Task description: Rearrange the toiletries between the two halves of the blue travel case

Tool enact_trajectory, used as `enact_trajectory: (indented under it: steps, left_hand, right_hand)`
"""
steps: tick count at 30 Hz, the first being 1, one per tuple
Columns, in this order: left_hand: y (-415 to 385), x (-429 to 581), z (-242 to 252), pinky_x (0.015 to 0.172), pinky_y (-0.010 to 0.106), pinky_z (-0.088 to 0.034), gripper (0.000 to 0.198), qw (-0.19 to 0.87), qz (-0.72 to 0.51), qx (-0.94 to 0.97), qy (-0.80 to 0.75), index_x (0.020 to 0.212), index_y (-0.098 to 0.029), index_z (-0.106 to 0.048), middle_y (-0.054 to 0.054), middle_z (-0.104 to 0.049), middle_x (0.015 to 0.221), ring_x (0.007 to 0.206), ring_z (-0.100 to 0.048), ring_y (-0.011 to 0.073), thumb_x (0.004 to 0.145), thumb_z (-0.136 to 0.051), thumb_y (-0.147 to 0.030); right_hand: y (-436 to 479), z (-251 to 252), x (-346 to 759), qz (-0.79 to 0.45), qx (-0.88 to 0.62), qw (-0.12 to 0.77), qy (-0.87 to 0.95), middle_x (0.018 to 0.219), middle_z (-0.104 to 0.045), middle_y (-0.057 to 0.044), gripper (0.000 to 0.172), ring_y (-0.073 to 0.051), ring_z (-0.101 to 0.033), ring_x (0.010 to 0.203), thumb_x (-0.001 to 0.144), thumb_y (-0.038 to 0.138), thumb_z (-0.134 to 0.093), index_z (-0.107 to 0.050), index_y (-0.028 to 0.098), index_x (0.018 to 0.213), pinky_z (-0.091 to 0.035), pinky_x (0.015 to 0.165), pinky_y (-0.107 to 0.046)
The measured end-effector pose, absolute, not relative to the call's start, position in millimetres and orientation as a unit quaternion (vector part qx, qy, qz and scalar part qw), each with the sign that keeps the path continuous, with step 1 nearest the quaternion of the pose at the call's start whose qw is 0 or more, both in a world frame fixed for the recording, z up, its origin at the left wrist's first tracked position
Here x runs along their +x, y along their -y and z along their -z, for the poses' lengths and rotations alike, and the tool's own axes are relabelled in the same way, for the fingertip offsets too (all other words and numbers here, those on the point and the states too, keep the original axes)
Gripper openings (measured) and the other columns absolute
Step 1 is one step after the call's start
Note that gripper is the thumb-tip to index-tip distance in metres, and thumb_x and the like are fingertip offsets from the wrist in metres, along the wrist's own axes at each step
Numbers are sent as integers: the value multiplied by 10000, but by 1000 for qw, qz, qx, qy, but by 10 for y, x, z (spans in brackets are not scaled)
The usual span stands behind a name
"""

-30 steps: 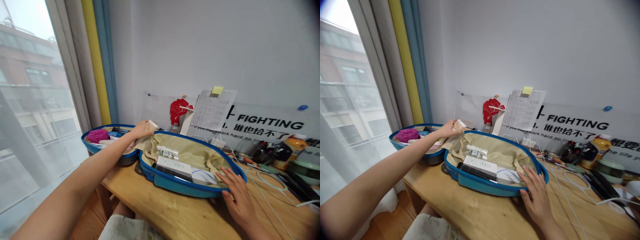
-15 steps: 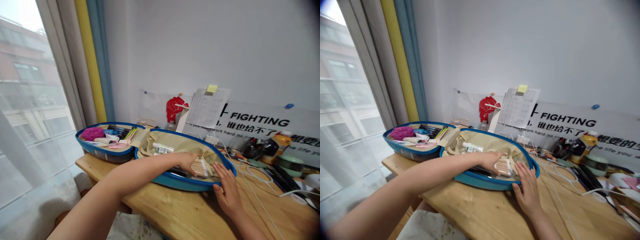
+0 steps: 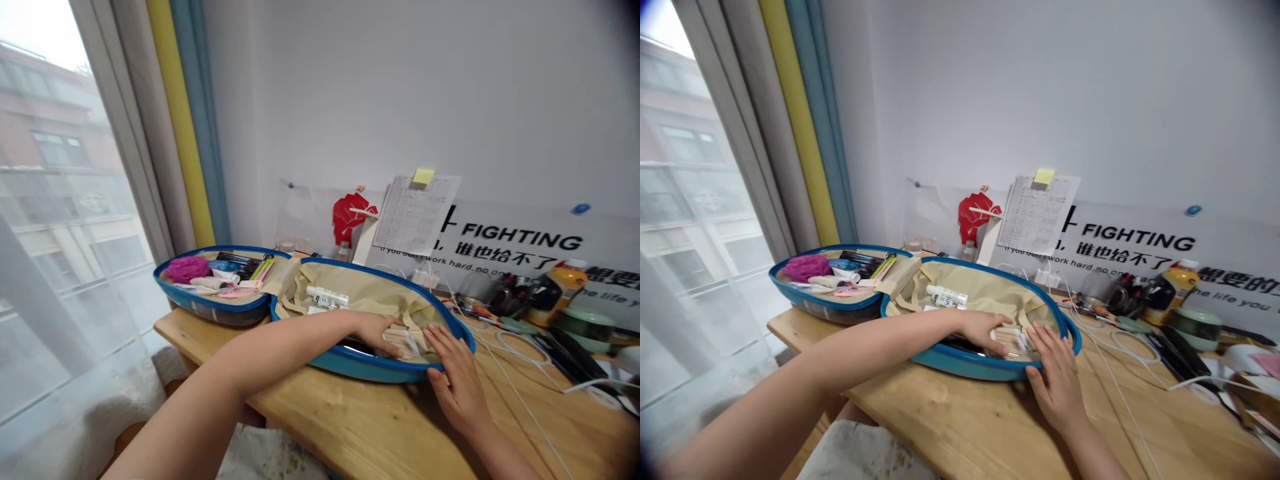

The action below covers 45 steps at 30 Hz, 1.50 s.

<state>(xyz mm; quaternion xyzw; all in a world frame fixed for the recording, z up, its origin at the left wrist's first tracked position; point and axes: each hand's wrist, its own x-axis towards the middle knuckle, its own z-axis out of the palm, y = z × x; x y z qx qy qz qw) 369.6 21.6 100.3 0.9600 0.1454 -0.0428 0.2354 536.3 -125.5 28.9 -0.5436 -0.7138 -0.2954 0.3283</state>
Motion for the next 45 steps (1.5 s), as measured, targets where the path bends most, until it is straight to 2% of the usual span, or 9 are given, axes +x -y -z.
enact_trajectory:
  steps: [5,10,14,17,24,27,33,38,45]
  left_hand:
    - [-213,3535,-1189,1043,337,-355,670,222,-13,962,-156,1383,-127,-356,142,-446,1405,1261,-454,242,836,-548,-462]
    - [-496,2909,-1403,902,208,-430,380,167,-179,928,-279,1247,-232,-505,1,-640,1135,1027,-589,119,874,-466,-290]
    - [-912,2093,-1487,816,252,-455,377,110,-213,887,-396,1159,-190,-542,30,-636,1005,885,-590,146,814,-390,-168]
    - [-1164,1443,-1474,726,255,-452,373,74,-208,851,-476,1112,-180,-548,8,-622,850,757,-572,149,774,-391,-170]
    - [-1391,488,-1279,633,232,-419,339,23,-139,799,-585,1023,-192,-564,-21,-600,715,681,-564,149,719,-417,-169]
    - [-1443,431,-1178,657,238,-436,353,19,-91,809,-580,987,-187,-603,5,-648,777,714,-595,161,671,-454,-134]
    - [-1555,637,-1078,907,294,-410,398,-19,-34,851,-523,1038,-258,-648,42,-652,1138,1059,-567,223,656,-566,-185]
    - [-1610,802,-1028,962,351,-369,373,-45,10,869,-492,1022,-285,-662,55,-646,1171,1104,-554,250,660,-612,-209]
    - [-1565,900,-1021,922,323,-388,297,-70,45,872,-482,999,-277,-653,63,-665,1126,1072,-573,234,713,-603,-216]
  right_hand:
    - [1257,-300,5373,298,-544,326,714,1335,-514,-103,504,-284,-460,1249,913,363,-312,-340,245,1402,-371,995,-525]
    - [1245,-288,5395,294,-548,318,715,1340,-509,-110,511,-294,-459,1254,908,393,-301,-358,235,1391,-364,1013,-525]
    - [1237,-278,5409,304,-542,320,715,1332,-516,-111,509,-297,-464,1248,912,390,-300,-346,241,1396,-373,1001,-530]
    - [1228,-260,5423,298,-544,323,714,1334,-514,-110,509,-301,-466,1246,912,402,-298,-347,249,1395,-371,1003,-532]
    - [1196,-206,5453,295,-535,344,713,1319,-530,-101,509,-305,-465,1244,919,415,-298,-370,247,1394,-337,1030,-537]
    - [1201,-227,5445,305,-530,339,715,1318,-527,-107,515,-311,-466,1239,924,415,-289,-351,243,1406,-340,1022,-543]
    - [1219,-254,5444,306,-535,328,716,1305,-537,-110,511,-310,-484,1224,923,420,-284,-369,242,1394,-363,1009,-532]
    - [1208,-211,5478,298,-542,330,713,1310,-535,-106,514,-306,-482,1229,917,425,-288,-373,246,1391,-360,1012,-544]
    - [1212,-236,5456,311,-530,325,719,1304,-541,-112,516,-302,-480,1229,918,411,-300,-360,233,1399,-353,1016,-539]
